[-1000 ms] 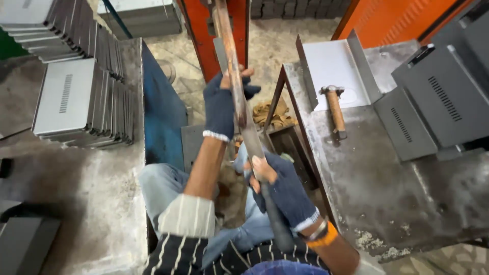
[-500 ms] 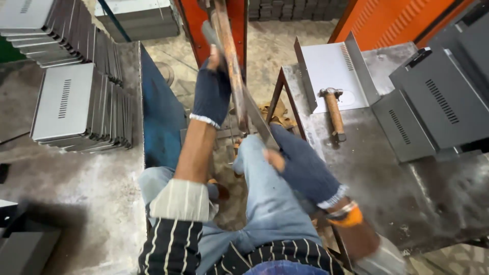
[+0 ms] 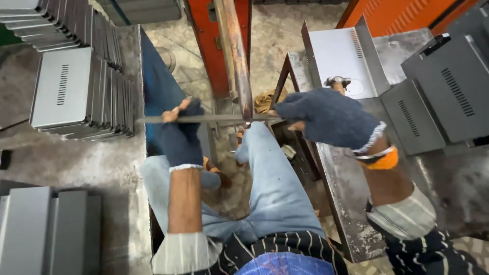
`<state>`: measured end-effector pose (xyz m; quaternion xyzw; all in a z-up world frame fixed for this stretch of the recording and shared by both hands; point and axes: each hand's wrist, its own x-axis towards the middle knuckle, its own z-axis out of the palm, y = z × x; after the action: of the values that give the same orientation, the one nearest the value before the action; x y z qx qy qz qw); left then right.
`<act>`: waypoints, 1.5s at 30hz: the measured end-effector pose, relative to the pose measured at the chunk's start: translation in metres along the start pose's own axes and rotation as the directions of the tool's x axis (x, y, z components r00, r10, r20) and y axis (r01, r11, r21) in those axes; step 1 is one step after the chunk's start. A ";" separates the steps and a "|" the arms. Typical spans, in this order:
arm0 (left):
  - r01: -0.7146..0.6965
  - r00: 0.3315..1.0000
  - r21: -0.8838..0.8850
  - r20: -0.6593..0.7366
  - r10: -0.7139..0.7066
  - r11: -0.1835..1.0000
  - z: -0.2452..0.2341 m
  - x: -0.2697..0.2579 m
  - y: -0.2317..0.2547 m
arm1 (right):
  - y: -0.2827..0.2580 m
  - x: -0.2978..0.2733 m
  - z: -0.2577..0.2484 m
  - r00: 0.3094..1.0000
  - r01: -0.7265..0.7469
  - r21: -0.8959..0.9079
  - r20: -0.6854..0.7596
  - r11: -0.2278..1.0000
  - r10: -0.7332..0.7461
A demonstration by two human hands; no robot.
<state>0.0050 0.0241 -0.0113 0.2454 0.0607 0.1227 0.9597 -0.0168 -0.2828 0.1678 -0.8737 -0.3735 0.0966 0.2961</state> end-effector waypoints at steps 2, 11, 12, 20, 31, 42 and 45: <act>-0.076 0.994 0.044 -0.078 0.079 0.996 0.028 -0.019 0.006 | 0.009 0.003 -0.012 0.997 -0.061 0.014 0.042 0.998 0.061; -0.067 0.957 0.046 -0.281 0.077 0.997 0.054 -0.050 0.015 | 0.012 0.000 -0.033 0.973 -0.174 -0.177 0.120 0.969 0.196; -0.087 0.951 0.029 -0.297 0.091 0.996 0.028 -0.035 0.029 | -0.010 0.018 -0.016 0.997 -0.019 -0.193 0.064 0.981 0.032; -0.076 0.945 0.027 -0.317 0.080 0.997 0.054 -0.077 -0.021 | 0.035 0.040 -0.071 0.976 -0.077 -0.247 0.179 0.966 0.123; -0.223 0.975 -0.003 -0.011 0.223 0.975 0.071 -0.024 0.000 | -0.015 -0.050 0.033 0.932 -0.361 -0.457 -0.155 0.813 0.327; -0.240 0.938 0.388 0.329 0.109 0.890 0.061 0.047 -0.055 | -0.071 -0.070 0.127 0.900 -0.180 0.885 -0.028 0.430 0.435; 0.088 0.948 0.275 0.272 -0.166 0.957 0.096 0.011 -0.040 | -0.090 -0.046 0.131 0.783 -0.247 0.954 0.093 0.170 0.615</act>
<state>0.0408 -0.0508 0.0523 0.3798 -0.0503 0.0136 0.9236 -0.1544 -0.2080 0.1131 -0.6061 0.0755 0.2332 0.7567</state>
